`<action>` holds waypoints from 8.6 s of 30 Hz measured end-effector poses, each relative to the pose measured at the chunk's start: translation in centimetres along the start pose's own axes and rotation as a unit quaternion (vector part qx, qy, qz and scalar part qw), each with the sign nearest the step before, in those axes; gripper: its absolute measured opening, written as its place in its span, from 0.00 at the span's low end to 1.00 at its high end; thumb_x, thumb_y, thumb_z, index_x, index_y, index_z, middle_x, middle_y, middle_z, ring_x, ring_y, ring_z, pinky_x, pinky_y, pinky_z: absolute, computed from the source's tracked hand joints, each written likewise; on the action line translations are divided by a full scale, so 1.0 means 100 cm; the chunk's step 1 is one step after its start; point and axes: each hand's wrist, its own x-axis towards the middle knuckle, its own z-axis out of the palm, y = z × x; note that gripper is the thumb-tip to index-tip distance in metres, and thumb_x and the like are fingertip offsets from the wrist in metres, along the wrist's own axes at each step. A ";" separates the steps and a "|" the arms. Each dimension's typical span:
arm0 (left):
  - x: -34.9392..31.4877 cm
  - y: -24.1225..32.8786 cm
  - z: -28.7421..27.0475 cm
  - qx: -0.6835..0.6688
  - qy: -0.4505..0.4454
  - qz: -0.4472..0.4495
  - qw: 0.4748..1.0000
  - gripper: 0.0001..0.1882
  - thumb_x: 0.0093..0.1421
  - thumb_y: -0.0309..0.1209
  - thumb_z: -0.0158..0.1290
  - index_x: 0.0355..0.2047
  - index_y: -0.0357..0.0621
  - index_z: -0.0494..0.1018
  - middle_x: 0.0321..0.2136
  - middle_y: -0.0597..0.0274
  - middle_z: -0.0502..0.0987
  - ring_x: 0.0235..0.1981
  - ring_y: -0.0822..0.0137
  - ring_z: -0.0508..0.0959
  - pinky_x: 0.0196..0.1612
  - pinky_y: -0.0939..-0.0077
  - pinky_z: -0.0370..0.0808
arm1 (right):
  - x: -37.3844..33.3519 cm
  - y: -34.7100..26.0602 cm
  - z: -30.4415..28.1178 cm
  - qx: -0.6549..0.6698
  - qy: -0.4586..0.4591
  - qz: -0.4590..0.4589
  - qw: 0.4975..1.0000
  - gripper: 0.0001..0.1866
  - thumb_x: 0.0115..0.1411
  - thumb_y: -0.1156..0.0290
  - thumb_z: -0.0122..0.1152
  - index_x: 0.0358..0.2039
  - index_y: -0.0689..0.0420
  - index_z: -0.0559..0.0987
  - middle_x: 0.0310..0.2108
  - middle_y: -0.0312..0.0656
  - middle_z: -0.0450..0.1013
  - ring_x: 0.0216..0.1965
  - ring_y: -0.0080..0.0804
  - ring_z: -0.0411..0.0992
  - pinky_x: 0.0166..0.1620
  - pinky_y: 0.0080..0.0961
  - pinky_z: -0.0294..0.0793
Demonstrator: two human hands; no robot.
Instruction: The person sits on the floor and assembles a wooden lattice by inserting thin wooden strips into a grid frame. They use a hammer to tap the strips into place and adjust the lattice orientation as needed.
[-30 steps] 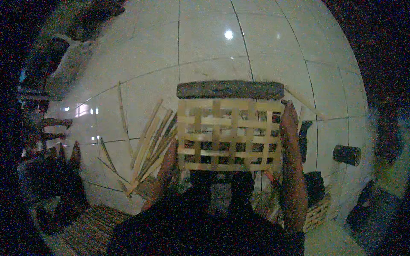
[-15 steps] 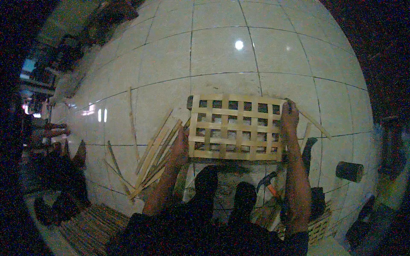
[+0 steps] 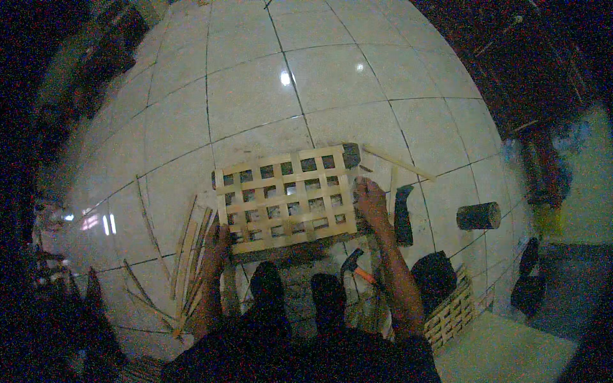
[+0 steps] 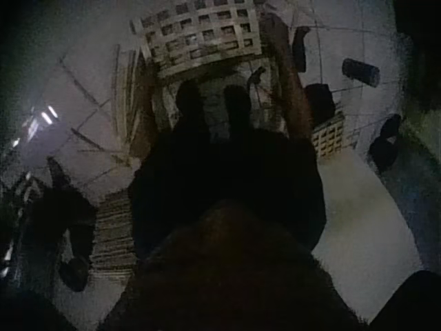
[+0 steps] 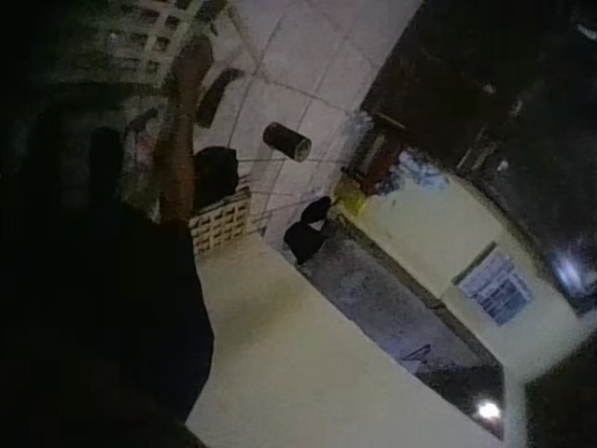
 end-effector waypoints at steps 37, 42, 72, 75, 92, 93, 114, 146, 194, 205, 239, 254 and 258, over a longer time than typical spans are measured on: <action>-0.010 -0.052 0.019 0.187 0.179 0.094 0.961 0.24 0.66 0.40 0.44 0.54 0.34 0.67 0.53 0.39 0.69 0.55 0.46 0.68 0.59 0.60 0.62 | -0.088 0.007 0.029 -0.070 0.090 -0.047 0.992 0.22 0.66 0.55 0.49 0.48 0.62 0.76 0.45 0.53 0.75 0.44 0.46 0.74 0.47 0.38 0.71; -0.009 -0.054 0.023 0.081 0.203 0.142 0.965 0.23 0.64 0.37 0.50 0.54 0.34 0.66 0.50 0.41 0.69 0.50 0.47 0.70 0.54 0.57 0.66 | -0.071 -0.018 0.007 -0.117 0.046 0.046 0.991 0.24 0.67 0.54 0.45 0.49 0.63 0.74 0.47 0.57 0.71 0.47 0.50 0.70 0.49 0.43 0.68; 0.088 0.039 0.075 0.532 0.111 0.316 0.778 0.35 0.62 0.50 0.46 0.66 0.47 0.54 0.67 0.57 0.51 0.69 0.55 0.48 0.69 0.56 0.41 | 0.037 -0.050 0.033 -0.032 0.132 -0.105 0.985 0.30 0.56 0.65 0.64 0.57 0.63 0.69 0.59 0.58 0.59 0.61 0.54 0.52 0.64 0.47 0.51; 0.089 0.042 0.077 0.529 0.102 0.314 0.782 0.36 0.63 0.50 0.45 0.66 0.48 0.53 0.67 0.57 0.51 0.69 0.55 0.48 0.69 0.56 0.40 | 0.039 -0.044 0.025 -0.075 0.110 -0.099 0.986 0.30 0.58 0.61 0.62 0.58 0.62 0.69 0.59 0.58 0.58 0.62 0.54 0.52 0.64 0.45 0.52; 0.079 0.041 0.087 0.458 0.109 0.374 0.799 0.36 0.59 0.44 0.52 0.64 0.43 0.56 0.67 0.55 0.53 0.68 0.51 0.50 0.68 0.54 0.42 | -0.118 -0.028 0.046 -0.107 0.159 -0.113 0.975 0.10 0.60 0.69 0.56 0.38 0.61 0.78 0.39 0.49 0.64 0.42 0.45 0.63 0.45 0.41 0.62; 0.073 0.041 0.098 0.422 0.065 0.391 0.815 0.37 0.59 0.43 0.54 0.64 0.42 0.56 0.67 0.55 0.52 0.68 0.52 0.50 0.68 0.54 0.43 | -0.118 -0.028 0.050 -0.129 0.164 -0.109 0.972 0.10 0.60 0.68 0.56 0.38 0.61 0.79 0.39 0.49 0.64 0.42 0.45 0.63 0.46 0.41 0.62; 0.037 0.043 0.184 0.483 -0.031 0.454 0.748 0.36 0.60 0.52 0.48 0.66 0.53 0.55 0.68 0.60 0.49 0.70 0.54 0.45 0.67 0.44 0.39 | -0.126 -0.014 0.086 -0.154 0.245 -0.121 0.950 0.19 0.60 0.58 0.58 0.42 0.62 0.76 0.44 0.50 0.65 0.48 0.49 0.60 0.51 0.48 0.58; -0.002 0.013 0.093 0.245 0.168 0.421 0.857 0.28 0.57 0.36 0.54 0.56 0.37 0.64 0.57 0.42 0.65 0.59 0.45 0.63 0.63 0.53 0.56 | -0.046 0.035 0.000 -0.200 0.196 -0.123 0.952 0.24 0.68 0.55 0.45 0.54 0.62 0.70 0.52 0.55 0.64 0.53 0.53 0.65 0.53 0.45 0.68; -0.005 -0.137 -0.249 0.399 0.425 0.107 0.805 0.10 0.64 0.28 0.43 0.36 0.34 0.71 0.28 0.44 0.74 0.31 0.47 0.75 0.35 0.56 0.71 | -0.063 0.047 -0.011 -0.153 0.168 -0.075 0.971 0.22 0.68 0.58 0.45 0.55 0.60 0.69 0.54 0.55 0.62 0.56 0.52 0.62 0.58 0.43 0.61; -0.074 -0.006 -0.063 0.255 0.019 0.368 0.894 0.12 0.55 0.21 0.57 0.41 0.40 0.77 0.27 0.53 0.77 0.27 0.58 0.77 0.30 0.69 0.73 | -0.091 -0.067 0.000 0.103 0.015 -0.005 0.995 0.20 0.68 0.63 0.46 0.57 0.58 0.68 0.45 0.44 0.72 0.42 0.31 0.72 0.49 0.30 0.71; 0.010 0.018 -0.033 0.028 -0.030 -0.001 0.999 0.17 0.60 0.35 0.54 0.42 0.32 0.74 0.34 0.58 0.78 0.34 0.70 0.75 0.38 0.73 0.74 | -0.145 0.009 -0.005 0.327 0.039 0.118 0.937 0.14 0.66 0.66 0.52 0.49 0.58 0.71 0.29 0.41 0.73 0.27 0.26 0.73 0.30 0.22 0.74; 0.012 0.033 -0.025 -0.024 -0.018 0.025 0.999 0.13 0.61 0.32 0.53 0.40 0.32 0.74 0.31 0.61 0.77 0.33 0.71 0.74 0.40 0.74 0.73 | -0.067 0.002 -0.028 0.057 -0.073 0.027 0.995 0.20 0.59 0.56 0.57 0.38 0.62 0.81 0.34 0.51 0.78 0.35 0.43 0.77 0.42 0.35 0.74; 0.016 0.035 -0.032 -0.037 -0.075 0.005 0.996 0.14 0.61 0.31 0.54 0.42 0.31 0.74 0.33 0.60 0.77 0.34 0.69 0.76 0.41 0.74 0.74 | -0.071 0.002 -0.027 0.074 -0.077 0.073 0.992 0.19 0.58 0.58 0.60 0.38 0.63 0.81 0.34 0.48 0.79 0.35 0.38 0.78 0.42 0.32 0.75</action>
